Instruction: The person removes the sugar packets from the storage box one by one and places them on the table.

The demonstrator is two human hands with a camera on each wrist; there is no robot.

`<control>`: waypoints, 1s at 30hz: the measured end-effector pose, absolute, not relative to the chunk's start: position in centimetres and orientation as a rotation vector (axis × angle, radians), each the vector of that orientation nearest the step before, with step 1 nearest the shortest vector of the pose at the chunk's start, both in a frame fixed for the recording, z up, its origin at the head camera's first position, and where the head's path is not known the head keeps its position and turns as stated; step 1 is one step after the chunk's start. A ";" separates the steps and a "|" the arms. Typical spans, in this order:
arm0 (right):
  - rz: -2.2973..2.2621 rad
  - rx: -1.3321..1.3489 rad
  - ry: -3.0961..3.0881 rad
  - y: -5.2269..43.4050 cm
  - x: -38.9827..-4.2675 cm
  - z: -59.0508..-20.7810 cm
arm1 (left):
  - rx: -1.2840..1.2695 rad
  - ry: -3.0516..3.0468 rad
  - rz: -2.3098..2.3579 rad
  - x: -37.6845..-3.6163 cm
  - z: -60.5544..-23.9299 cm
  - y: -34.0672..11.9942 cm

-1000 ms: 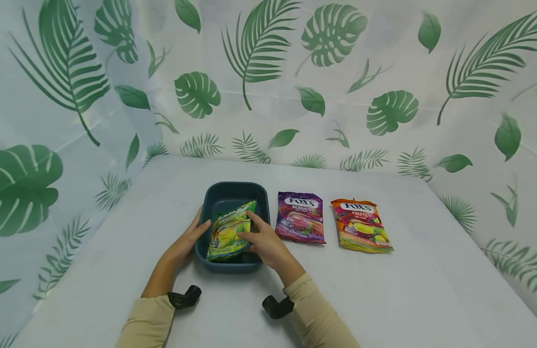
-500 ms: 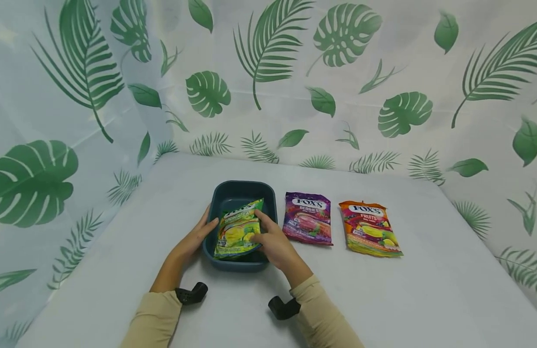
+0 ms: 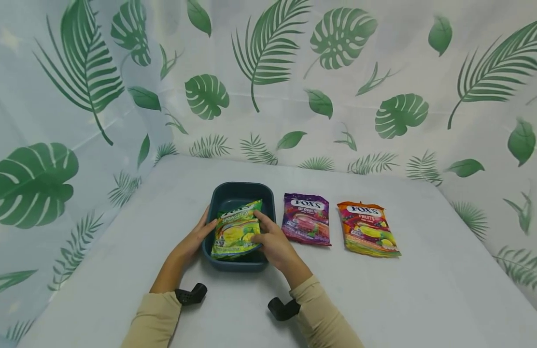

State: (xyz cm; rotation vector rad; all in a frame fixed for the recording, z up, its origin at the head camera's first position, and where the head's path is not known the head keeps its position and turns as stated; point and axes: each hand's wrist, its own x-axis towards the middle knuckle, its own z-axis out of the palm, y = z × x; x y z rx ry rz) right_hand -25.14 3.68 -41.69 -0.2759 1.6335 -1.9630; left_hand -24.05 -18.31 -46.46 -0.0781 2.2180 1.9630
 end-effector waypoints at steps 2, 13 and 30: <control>-1.974 -0.289 1.622 3.7 -25.2 -41.6 | -0.082 2.215 1.969 -24.1 -46.5 -18.4; -2.029 -0.240 1.555 3.9 -24.9 -41.6 | -0.030 2.208 1.982 -23.9 -46.9 -18.4; -2.171 -0.216 1.286 6.5 -23.0 -41.2 | -0.060 2.223 1.945 -23.6 -46.6 -18.3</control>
